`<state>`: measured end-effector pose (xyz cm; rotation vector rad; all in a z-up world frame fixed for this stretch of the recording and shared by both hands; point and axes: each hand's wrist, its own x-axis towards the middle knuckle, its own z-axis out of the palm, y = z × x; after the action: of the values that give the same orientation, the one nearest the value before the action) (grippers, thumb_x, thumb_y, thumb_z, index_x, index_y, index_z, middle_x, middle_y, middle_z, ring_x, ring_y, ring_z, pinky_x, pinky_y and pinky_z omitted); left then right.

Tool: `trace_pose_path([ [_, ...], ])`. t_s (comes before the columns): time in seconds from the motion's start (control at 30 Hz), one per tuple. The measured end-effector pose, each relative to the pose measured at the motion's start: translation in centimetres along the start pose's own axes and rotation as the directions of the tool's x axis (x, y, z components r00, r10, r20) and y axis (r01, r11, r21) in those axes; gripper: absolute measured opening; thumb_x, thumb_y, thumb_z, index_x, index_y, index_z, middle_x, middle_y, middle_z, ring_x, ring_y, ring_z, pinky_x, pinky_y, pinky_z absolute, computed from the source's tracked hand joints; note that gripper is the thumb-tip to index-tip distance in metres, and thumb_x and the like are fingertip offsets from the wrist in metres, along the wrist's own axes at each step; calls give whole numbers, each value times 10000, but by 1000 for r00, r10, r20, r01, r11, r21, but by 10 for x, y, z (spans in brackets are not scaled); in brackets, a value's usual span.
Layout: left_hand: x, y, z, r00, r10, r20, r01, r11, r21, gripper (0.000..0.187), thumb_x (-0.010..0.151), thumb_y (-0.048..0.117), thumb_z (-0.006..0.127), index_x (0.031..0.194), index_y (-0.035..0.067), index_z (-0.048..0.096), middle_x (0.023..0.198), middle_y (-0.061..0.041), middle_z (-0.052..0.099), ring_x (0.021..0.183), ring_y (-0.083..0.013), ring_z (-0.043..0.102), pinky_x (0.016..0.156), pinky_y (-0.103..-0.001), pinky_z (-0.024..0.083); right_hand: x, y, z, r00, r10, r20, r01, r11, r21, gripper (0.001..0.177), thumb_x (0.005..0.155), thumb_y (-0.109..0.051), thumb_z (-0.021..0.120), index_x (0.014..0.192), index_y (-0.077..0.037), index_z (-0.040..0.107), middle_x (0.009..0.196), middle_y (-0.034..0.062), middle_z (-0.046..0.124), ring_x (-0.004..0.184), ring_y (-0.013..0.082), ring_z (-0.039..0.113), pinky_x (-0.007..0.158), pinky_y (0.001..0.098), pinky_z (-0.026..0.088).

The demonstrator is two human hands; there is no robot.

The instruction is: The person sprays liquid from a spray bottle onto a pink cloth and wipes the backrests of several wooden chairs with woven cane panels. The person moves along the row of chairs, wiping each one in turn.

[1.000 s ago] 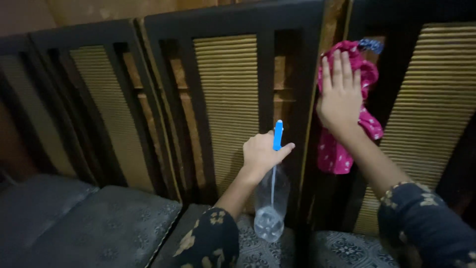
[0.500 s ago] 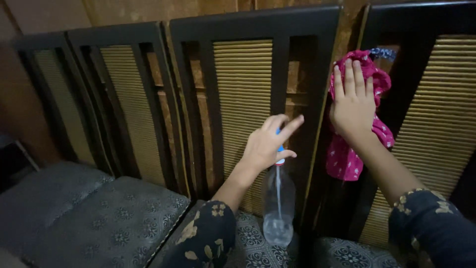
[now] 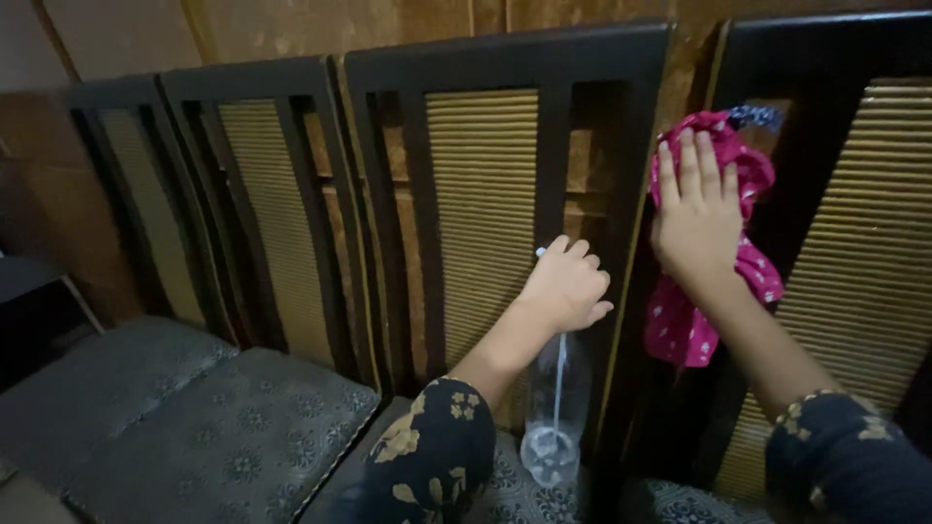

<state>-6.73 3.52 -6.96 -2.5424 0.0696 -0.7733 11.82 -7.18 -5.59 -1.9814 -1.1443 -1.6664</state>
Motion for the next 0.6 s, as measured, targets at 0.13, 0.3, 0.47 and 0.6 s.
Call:
trace_pose_path([
  [0.13,16,12,4,997,-68,-21,67,996,-50,343,816,482,716,855,148,779,915,-62,727,1028,-268,626,927,-451,439,-5,0,2,1000,-5,-1,5,1000,7,700,928,-160,584,1609,-27,494,1712,215,382,1611,360,310,1263,580,292],
  [0.3,48,38,15,943,-138,-302,87,980,-178,251,878,369,663,944,145,756,943,-57,737,967,-245,657,893,-432,471,-26,1,23,999,-14,52,21,992,-126,656,1015,-260,503,1645,-82,455,1730,174,366,1635,309,287,1270,542,305],
  [0.47,63,56,-22,897,-23,-442,-8,998,-69,325,806,331,655,1044,119,719,1067,-93,729,1041,-267,662,937,-432,483,-34,-10,17,998,39,38,-38,998,-45,645,1014,-293,455,1629,-102,426,1715,158,354,1609,293,276,1236,548,308],
  [0.6,81,44,-22,781,-56,-622,107,993,46,516,785,317,655,1219,40,659,1281,-179,682,1145,-282,655,944,-398,490,-19,0,13,988,46,150,-43,999,-23,651,973,-327,451,1583,-99,424,1669,163,355,1559,296,298,1200,550,312],
])
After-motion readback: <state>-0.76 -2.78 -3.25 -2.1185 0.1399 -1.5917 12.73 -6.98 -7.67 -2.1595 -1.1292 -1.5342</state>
